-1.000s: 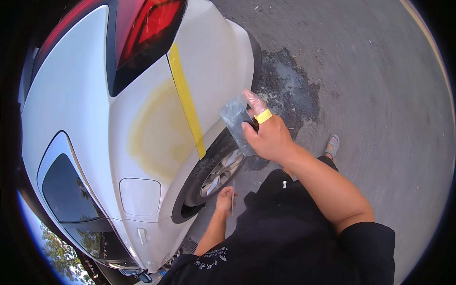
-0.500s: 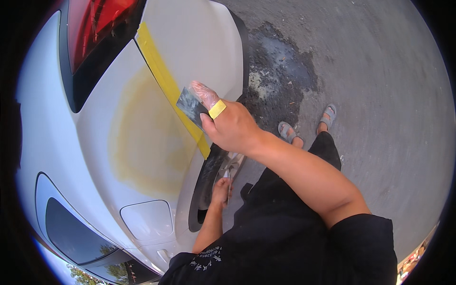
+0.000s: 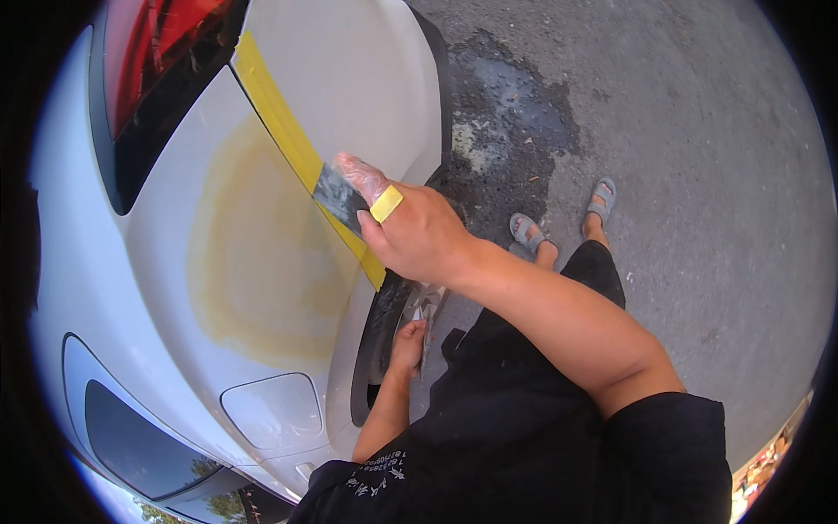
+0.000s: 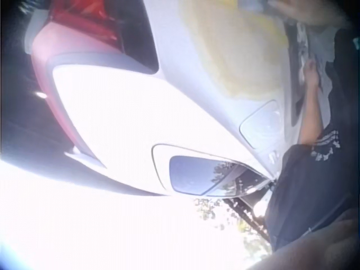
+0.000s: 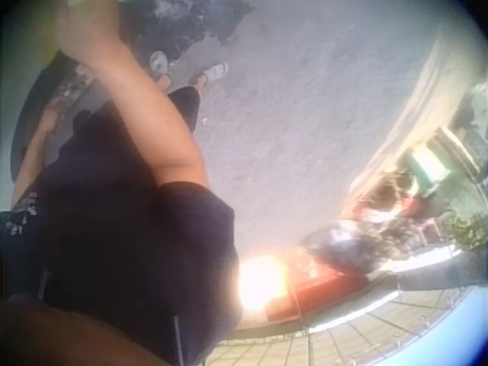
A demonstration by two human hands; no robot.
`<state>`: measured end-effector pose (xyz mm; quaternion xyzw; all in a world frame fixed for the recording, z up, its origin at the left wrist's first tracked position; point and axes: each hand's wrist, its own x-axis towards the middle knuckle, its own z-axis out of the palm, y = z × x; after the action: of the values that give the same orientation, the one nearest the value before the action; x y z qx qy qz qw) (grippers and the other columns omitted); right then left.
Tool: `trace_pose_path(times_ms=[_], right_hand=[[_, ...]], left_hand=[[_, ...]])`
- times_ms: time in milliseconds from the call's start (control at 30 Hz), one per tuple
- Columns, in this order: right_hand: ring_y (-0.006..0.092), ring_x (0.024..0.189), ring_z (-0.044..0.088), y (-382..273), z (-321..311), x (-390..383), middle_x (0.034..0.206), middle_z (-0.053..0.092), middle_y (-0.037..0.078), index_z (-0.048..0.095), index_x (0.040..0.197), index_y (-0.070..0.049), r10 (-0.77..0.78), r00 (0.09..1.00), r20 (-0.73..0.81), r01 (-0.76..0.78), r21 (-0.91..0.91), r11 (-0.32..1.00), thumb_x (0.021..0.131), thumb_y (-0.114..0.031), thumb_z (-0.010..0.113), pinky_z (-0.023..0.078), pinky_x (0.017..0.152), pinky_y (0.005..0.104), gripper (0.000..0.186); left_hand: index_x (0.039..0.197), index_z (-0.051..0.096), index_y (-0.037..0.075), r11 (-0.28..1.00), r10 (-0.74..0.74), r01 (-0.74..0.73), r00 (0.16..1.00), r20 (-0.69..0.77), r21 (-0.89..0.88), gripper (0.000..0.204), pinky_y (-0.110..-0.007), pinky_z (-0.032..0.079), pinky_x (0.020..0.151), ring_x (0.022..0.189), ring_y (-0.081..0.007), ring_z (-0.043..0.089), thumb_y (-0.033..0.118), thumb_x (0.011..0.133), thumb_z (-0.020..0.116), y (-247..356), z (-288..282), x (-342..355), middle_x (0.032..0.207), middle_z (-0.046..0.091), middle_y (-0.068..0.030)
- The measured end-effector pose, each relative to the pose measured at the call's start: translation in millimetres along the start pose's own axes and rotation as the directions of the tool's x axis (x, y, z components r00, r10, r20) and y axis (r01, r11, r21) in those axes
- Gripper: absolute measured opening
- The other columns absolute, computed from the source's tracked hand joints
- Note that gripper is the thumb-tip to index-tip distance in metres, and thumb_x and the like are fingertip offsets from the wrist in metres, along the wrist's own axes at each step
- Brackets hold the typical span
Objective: The person applies a beige body filler to a taped-off section on the rear quarter panel of a white car using a metal spreader. They repeatedly smooth the filler, scrape excess material onto the spreader, and adjust the yellow masking tape to refine the edges.
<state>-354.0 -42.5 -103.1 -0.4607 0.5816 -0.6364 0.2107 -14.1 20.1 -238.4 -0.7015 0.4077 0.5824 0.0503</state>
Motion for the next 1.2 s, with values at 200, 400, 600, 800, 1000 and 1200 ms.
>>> trace_pose_path(times_ms=[200,400,600,800,1000,1200], right_hand=[[0.0384,0.080,0.062,-6.0,-6.5,-0.2,0.101,0.062,0.021,0.038,0.135,-0.003,0.045,0.992,0.115,-0.040,-0.049,0.998,0.081,-0.004,0.058,0.052,0.070,0.0391,0.058],[0.0361,0.076,0.062,0.9,-0.4,-1.9,0.094,0.062,0.018,0.038,0.134,-0.001,-0.059,0.997,0.058,0.061,-0.042,0.997,0.080,-0.001,0.057,0.051,0.067,0.0395,0.057],[0.0340,0.071,0.061,-0.8,0.7,-4.5,0.091,0.062,0.017,0.039,0.134,-0.001,-0.066,0.995,0.073,0.070,-0.044,0.997,0.080,0.001,0.056,0.051,0.065,0.0386,0.057],[0.0347,0.075,0.059,2.7,4.5,-12.6,0.090,0.060,0.015,0.031,0.141,-0.005,-0.032,0.993,0.118,0.034,-0.012,0.999,0.076,-0.003,0.054,0.050,0.064,0.0417,0.068],[0.0348,0.074,0.059,5.0,8.8,-19.9,0.089,0.060,0.015,0.031,0.141,-0.007,-0.021,0.994,0.105,0.024,-0.021,0.999,0.076,-0.003,0.054,0.050,0.063,0.0421,0.068],[0.0351,0.072,0.059,5.8,9.2,-21.0,0.087,0.060,0.015,0.033,0.139,-0.007,-0.014,0.996,0.093,0.014,0.000,1.000,0.077,-0.003,0.054,0.050,0.062,0.0426,0.066]], left_hand=[[0.100,0.065,0.002,0.999,-0.019,0.019,1.000,-0.002,0.044,0.021,-0.023,0.043,0.072,0.077,-0.0074,0.054,0.019,0.094,0.054,-0.8,0.3,-1.3,0.084,0.062,0.0013],[0.097,0.065,0.002,0.998,-0.034,0.034,0.999,-0.010,0.049,0.021,-0.024,0.043,0.072,0.075,-0.0076,0.053,0.019,0.094,0.053,7.3,3.3,-7.8,0.082,0.062,0.0013],[0.096,0.064,0.002,1.000,-0.020,0.020,1.000,0.011,0.003,0.021,-0.023,0.043,0.070,0.073,-0.0070,0.052,0.020,0.095,0.053,-2.3,5.2,-5.1,0.081,0.061,0.0021],[0.095,0.064,0.002,1.000,0.014,-0.014,1.000,0.013,0.000,0.021,-0.023,0.042,0.068,0.072,-0.0066,0.051,0.020,0.095,0.054,-4.8,6.3,-4.8,0.080,0.060,0.0025],[0.095,0.064,0.003,0.999,0.011,-0.012,1.000,0.007,0.030,0.020,-0.023,0.044,0.067,0.071,-0.0068,0.053,0.021,0.094,0.056,1.0,9.2,-9.3,0.081,0.063,0.0014],[0.088,0.063,0.003,0.998,0.013,-0.014,1.000,0.015,0.056,0.020,-0.023,0.040,0.064,0.068,-0.0063,0.049,0.022,0.094,0.057,5.1,11.2,-10.7,0.075,0.059,0.0034]])
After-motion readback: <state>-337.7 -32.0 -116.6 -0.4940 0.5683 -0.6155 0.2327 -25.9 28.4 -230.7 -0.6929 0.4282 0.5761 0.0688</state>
